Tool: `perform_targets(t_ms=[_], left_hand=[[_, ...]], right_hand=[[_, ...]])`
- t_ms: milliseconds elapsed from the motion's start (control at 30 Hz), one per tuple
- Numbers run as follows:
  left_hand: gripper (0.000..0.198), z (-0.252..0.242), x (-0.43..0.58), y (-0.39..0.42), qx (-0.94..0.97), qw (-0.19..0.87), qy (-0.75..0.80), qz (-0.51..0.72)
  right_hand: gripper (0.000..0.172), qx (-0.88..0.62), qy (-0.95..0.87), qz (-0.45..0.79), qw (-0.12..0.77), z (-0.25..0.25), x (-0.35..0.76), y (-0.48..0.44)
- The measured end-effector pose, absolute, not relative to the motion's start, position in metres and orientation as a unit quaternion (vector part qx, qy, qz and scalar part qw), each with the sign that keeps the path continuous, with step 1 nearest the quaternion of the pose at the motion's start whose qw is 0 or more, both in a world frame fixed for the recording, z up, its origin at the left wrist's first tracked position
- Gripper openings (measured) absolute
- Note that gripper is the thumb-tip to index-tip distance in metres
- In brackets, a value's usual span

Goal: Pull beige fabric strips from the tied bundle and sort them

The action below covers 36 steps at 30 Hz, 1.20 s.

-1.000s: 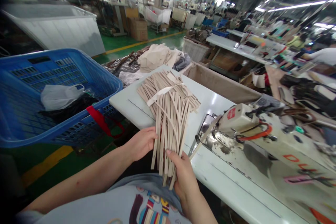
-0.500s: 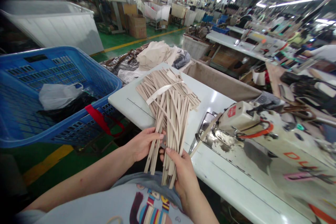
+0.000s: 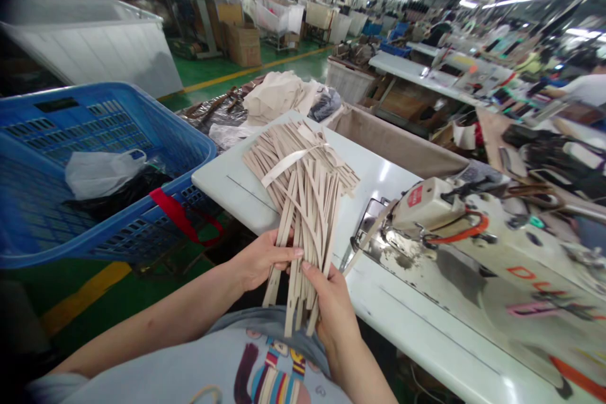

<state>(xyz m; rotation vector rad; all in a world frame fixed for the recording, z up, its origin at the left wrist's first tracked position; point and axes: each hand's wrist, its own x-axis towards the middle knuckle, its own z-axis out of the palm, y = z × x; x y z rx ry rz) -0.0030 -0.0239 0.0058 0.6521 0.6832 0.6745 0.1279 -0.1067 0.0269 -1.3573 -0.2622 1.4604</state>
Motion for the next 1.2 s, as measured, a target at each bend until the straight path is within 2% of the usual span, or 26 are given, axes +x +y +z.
perform_targets(t_ms=[133, 267, 367, 567, 733, 967, 1200], left_hand=[[0.04, 0.006, -0.003, -0.023, 0.306, 0.825, 0.345, 0.326], [0.03, 0.001, -0.005, -0.023, 0.3, 0.828, 0.343, 0.326], [0.03, -0.004, -0.006, -0.023, 0.272, 0.847, 0.332, 0.313], [0.02, -0.002, -0.002, -0.021, 0.203, 0.858, 0.342, 0.325], [0.022, 0.001, 0.0, -0.022, 0.208, 0.871, 0.331, 0.298], [0.042, 0.001, 0.005, -0.023, 0.28, 0.843, 0.335, 0.314], [0.042, -0.001, 0.003, -0.024, 0.26, 0.845, 0.345, 0.316]], right_hand=[[0.053, -0.573, -0.107, 0.609, 0.538, 0.028, 0.127, -0.107], [0.046, -0.573, -0.105, 0.603, 0.545, 0.026, 0.128, -0.107], [0.04, -0.574, -0.11, 0.603, 0.542, 0.024, 0.129, -0.107], [0.047, -0.577, -0.12, 0.599, 0.542, 0.026, 0.131, -0.106], [0.053, -0.561, -0.118, 0.616, 0.541, 0.028, 0.13, -0.106], [0.055, -0.556, -0.106, 0.62, 0.543, 0.026, 0.133, -0.107], [0.05, -0.545, -0.108, 0.618, 0.556, 0.027, 0.135, -0.108]])
